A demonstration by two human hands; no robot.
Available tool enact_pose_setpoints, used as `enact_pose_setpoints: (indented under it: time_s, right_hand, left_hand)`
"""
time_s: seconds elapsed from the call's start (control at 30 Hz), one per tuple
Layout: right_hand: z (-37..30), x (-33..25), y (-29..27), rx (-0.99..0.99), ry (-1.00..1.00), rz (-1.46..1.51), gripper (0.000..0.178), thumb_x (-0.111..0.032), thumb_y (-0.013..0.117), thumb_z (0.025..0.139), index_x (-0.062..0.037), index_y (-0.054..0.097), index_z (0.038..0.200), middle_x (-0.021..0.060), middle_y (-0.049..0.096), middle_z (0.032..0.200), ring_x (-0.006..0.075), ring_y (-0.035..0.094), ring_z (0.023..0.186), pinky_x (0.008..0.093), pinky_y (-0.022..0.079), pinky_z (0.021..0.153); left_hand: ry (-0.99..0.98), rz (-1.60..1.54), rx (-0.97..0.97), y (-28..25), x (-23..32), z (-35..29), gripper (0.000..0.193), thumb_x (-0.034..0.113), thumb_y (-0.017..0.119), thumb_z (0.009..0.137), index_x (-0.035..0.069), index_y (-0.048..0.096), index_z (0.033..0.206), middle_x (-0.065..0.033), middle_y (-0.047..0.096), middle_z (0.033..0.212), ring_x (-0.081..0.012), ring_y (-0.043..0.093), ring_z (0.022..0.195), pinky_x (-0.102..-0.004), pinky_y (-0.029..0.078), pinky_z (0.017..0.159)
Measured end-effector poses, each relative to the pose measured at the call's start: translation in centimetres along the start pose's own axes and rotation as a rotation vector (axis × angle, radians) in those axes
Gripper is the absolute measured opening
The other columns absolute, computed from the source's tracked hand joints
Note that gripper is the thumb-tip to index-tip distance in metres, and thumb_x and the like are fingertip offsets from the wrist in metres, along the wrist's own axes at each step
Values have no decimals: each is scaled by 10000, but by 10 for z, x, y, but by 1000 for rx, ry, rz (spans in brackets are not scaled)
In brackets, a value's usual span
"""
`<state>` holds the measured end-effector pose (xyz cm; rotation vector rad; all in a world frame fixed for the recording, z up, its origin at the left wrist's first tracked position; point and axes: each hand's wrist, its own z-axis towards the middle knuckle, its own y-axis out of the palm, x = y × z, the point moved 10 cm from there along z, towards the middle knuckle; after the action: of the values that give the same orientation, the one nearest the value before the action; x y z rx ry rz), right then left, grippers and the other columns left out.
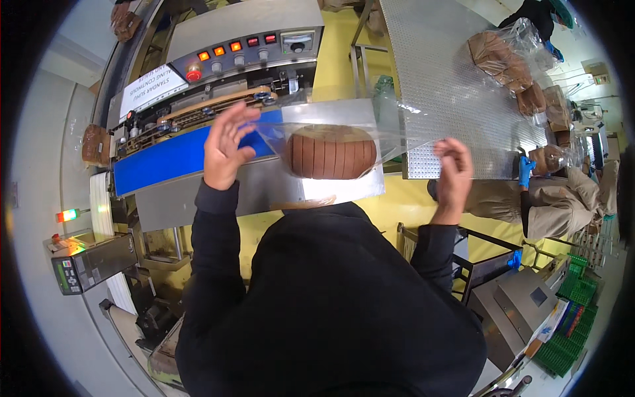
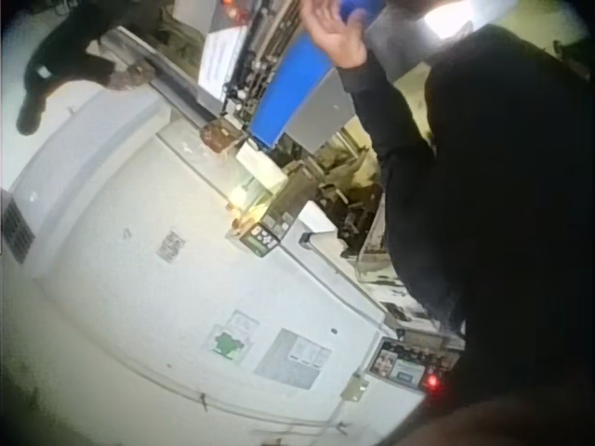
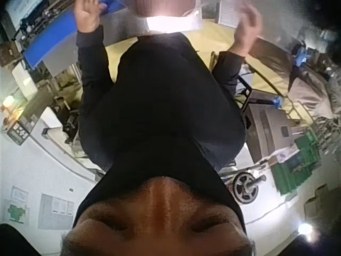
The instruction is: The person repeatedly picks up loaves of bread, places them into clear plastic bags, and feeds them through a band sealer machine. The sealed packages are then placed onto a conveyor belt. The process is repeated continuously with multiple loaves.
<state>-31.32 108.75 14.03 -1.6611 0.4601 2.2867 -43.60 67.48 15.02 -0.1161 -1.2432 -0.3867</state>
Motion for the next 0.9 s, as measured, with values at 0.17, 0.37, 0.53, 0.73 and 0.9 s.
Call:
enact_pose_setpoints:
  time_s: [0.17, 0.37, 0.53, 0.73, 0.9]
  right_hand:
    - [-21, 63, 56, -13, 205, 99, 222, -18, 649, 796, -18, 603, 1013, 46, 627, 958, 139, 564, 881, 262, 449, 788]
    - [-10, 94, 22, -33, 224, -155, 59, -38, 630, 830, 3, 639, 872, 30, 637, 879, 100, 565, 829, 242, 434, 779]
    - [-4, 83, 35, -212, 213, -37, 98, -59, 643, 816, -2, 634, 896, 42, 638, 959, 116, 569, 881, 262, 435, 818]
    - [-9, 117, 30, -226, 354, -67, 90, -91, 615, 844, -15, 604, 892, 87, 632, 1040, 167, 564, 997, 302, 415, 866]
    - [-9, 109, 36, -332, 376, 34, 144, -85, 606, 844, -23, 576, 971, 107, 618, 1082, 187, 548, 1044, 316, 423, 868]
  left_hand:
    - [-202, -173, 3, 14, -77, -20, 326, 51, 624, 811, -1, 543, 1122, -173, 522, 1234, -271, 473, 1189, -423, 363, 999]
    - [-144, -68, 68, 12, -72, -16, 218, -23, 614, 792, -17, 564, 1004, -153, 544, 1203, -194, 521, 1094, -306, 406, 918]
    - [-138, -201, 128, 36, -43, -8, 160, 50, 653, 779, 17, 584, 920, -193, 566, 1165, -228, 551, 1034, -364, 412, 915]
    - [-241, 44, 183, 7, -71, -15, 141, 95, 667, 786, 62, 530, 787, -147, 601, 986, -215, 573, 912, -385, 441, 859]
    - [-21, -238, 165, -28, -48, -3, 227, 123, 701, 775, 51, 531, 906, -114, 604, 948, -200, 569, 926, -404, 409, 923]
